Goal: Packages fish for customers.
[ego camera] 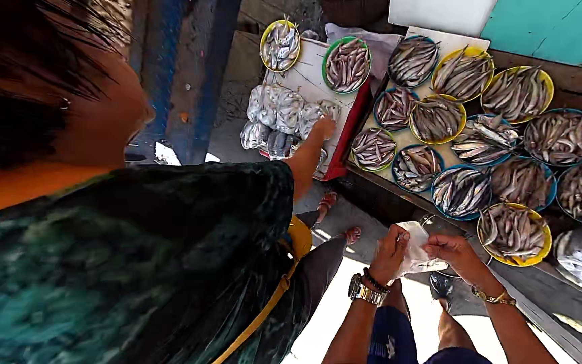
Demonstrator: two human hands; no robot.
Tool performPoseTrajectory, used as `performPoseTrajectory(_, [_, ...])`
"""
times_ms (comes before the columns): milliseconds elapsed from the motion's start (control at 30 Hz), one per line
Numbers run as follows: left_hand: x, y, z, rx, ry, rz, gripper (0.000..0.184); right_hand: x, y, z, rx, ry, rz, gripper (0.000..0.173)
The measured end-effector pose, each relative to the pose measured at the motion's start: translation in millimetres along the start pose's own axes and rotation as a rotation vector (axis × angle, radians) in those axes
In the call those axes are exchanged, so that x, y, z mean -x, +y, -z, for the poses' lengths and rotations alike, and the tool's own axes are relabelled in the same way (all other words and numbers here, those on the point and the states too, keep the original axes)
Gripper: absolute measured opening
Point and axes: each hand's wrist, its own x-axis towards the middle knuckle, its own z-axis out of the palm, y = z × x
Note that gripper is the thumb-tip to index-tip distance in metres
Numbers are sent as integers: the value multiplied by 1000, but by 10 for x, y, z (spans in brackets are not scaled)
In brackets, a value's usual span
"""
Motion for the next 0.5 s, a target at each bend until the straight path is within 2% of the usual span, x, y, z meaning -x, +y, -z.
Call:
performPoseTrajectory(100, [-270, -196, 40, -143, -13, 92, 34, -153, 180, 49, 247, 146, -91, 24])
performPoseTrajectory(167, [-403, -176, 51, -403, 79, 95, 50, -266, 333, 73, 395, 377, -113, 35])
performPoseTrajectory(233, [-502, -211, -42, -547, 254, -54, 47, -390, 408, 38, 348, 553, -67, 31])
performPoseTrajectory(267, [-512, -228, -118, -531, 303, -92, 40, -418, 401, -13, 254, 558, -35, 26])
performPoseTrajectory(300, [-496, -233, -203, -458, 284, -64, 36, -432, 391, -81, 154, 533, -10, 22])
performPoseTrajectory(367, [-465, -259, -371, -187, 148, 124, 36, -457, 426, -214, 14, 477, 18, 19])
performPoseTrajectory(433, [-500, -374, -464, 96, 95, 296, 31, -510, 521, -296, 24, 444, 25, 14])
performPoseTrajectory(500, [-532, -491, -480, 320, 110, 375, 22, -546, 594, -319, 57, 423, -7, 12])
